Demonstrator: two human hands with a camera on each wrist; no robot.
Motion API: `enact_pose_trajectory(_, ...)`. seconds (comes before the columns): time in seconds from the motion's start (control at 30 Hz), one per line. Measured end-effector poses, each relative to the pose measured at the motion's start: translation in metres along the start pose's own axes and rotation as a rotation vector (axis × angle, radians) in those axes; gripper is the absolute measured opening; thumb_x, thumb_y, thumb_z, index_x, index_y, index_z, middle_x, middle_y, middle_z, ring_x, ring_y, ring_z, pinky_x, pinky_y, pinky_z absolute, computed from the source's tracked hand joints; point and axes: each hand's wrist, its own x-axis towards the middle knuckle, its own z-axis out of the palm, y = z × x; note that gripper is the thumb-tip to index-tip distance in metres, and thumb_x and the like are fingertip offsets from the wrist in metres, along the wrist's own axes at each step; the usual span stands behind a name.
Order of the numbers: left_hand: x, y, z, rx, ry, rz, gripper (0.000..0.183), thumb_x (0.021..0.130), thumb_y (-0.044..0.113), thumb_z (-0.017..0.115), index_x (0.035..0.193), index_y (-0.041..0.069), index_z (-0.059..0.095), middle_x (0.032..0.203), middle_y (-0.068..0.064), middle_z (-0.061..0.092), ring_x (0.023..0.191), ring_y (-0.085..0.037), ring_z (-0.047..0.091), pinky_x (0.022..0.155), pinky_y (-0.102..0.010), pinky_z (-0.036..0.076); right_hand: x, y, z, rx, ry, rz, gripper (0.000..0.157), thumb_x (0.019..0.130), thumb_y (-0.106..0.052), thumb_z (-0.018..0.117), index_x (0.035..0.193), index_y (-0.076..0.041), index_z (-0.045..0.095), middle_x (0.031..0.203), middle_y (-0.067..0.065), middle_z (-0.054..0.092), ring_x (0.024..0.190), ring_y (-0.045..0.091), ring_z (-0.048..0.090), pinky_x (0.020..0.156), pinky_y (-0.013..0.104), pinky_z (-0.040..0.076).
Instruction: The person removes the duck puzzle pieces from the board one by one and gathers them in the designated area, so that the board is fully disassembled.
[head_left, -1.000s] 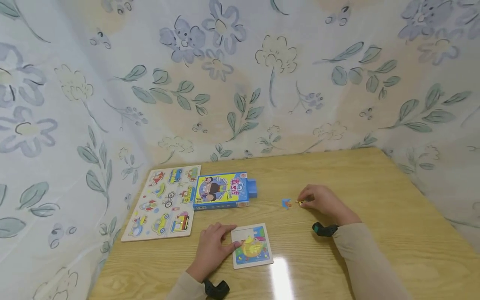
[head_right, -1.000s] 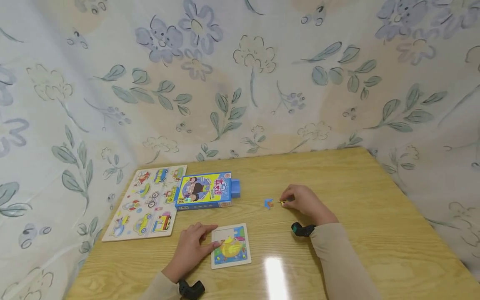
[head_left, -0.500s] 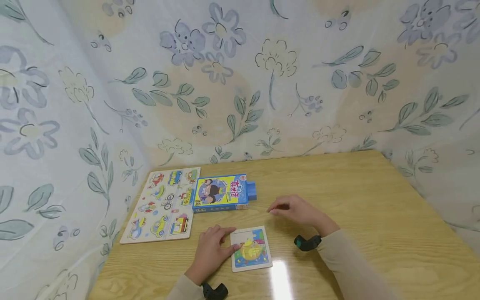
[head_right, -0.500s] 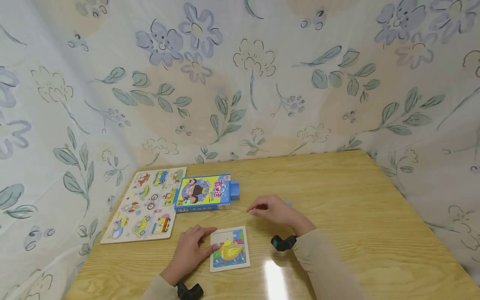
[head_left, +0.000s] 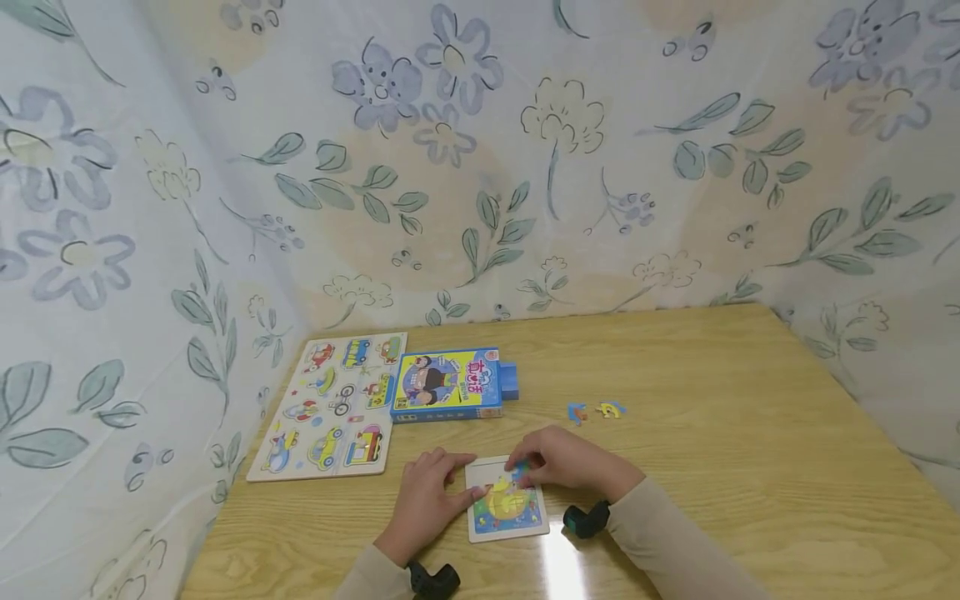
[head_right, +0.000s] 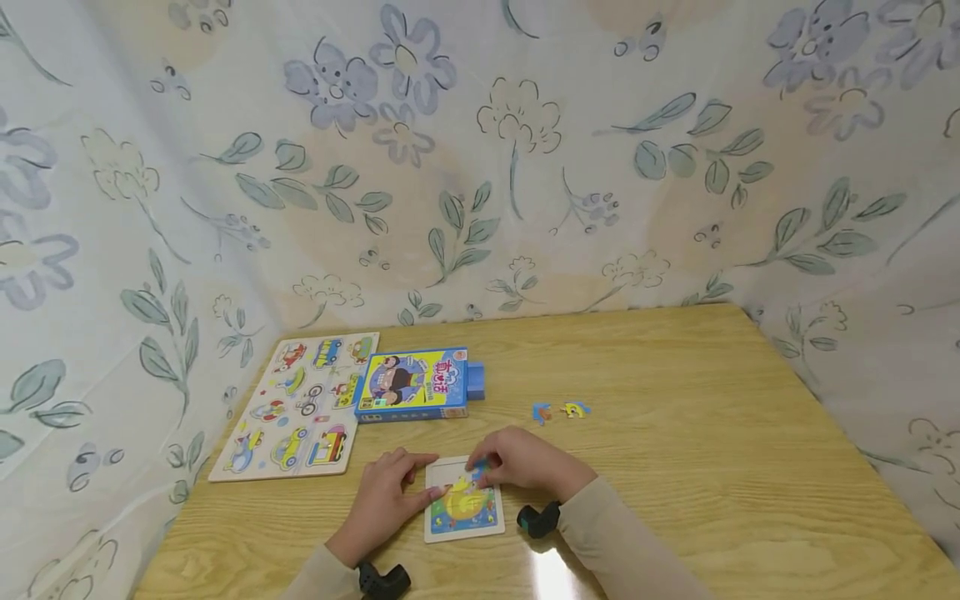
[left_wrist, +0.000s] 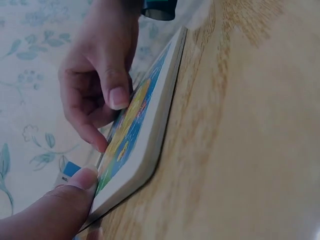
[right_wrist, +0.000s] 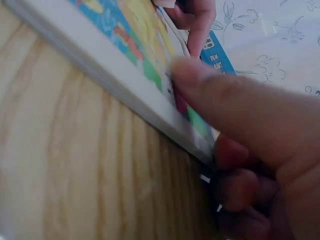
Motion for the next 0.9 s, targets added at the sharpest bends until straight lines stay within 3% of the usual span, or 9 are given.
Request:
enact_pose_trajectory(0.23,0.0,0.002,0.0,0.001,-0.007,-0.005,0.052,0.091,0.057,0.076,0.131,0.025,0.073,0.082,0.014,0.044,0.077,-0.01,0.038,0.077,-0.038,0.028,-0.001,0.001,0.002,-0.015,0.018,0.019,0.025,0.091,-0.026,0.084,0.112,-0.024,0.07,0.097,-0.004,0.052,0.077,0.007,0.05,0.069,0.025,0.047)
enact_pose_trajectory(0.47,-0.004,0.001,0.002,-0.009,-0.018,-0.014,0.053,0.09,0.058,0.077,0.13,0.024,0.073,0.082,0.013,0.044,0.078,-0.011,0.039,0.077,-0.038,0.028,-0.008,0.003,-0.004,0.098,0.072,0.068,0.029,0.09,-0.023,0.086,0.112,-0.021,0.068,0.104,-0.005,0.057,0.084,0.013,0.053,0.072,0.028,0.048)
enact_pose_trajectory(0.63,-0.006,0.002,0.005,-0.022,-0.027,-0.017,0.053,0.09,0.059,0.075,0.13,0.025,0.073,0.082,0.014,0.044,0.078,-0.01,0.039,0.077,-0.037,0.028,-0.038,0.022,-0.047,0.116,0.218,0.105,0.038,0.089,-0.014,0.086,0.119,-0.006,0.063,0.11,0.0,0.064,0.101,0.026,0.06,0.087,0.044,0.052)
enact_pose_trajectory(0.77,-0.004,0.004,0.003,-0.023,-0.014,-0.014,0.052,0.09,0.058,0.075,0.131,0.026,0.073,0.082,0.014,0.044,0.078,-0.01,0.038,0.076,-0.037,0.028,-0.074,0.047,-0.088,0.053,0.373,0.256,0.031,0.09,-0.006,0.083,0.113,-0.002,0.063,0.112,0.01,0.065,0.111,0.036,0.062,0.093,0.057,0.049)
enact_pose_trajectory(0.9,-0.001,0.004,0.0,-0.009,-0.021,-0.026,0.052,0.09,0.057,0.077,0.132,0.027,0.072,0.082,0.013,0.044,0.078,-0.011,0.039,0.076,-0.038,0.027,-0.101,0.072,-0.107,-0.004,0.389,0.4,0.024,0.088,-0.005,0.083,0.108,-0.003,0.07,0.113,0.013,0.066,0.11,0.039,0.062,0.093,0.058,0.048)
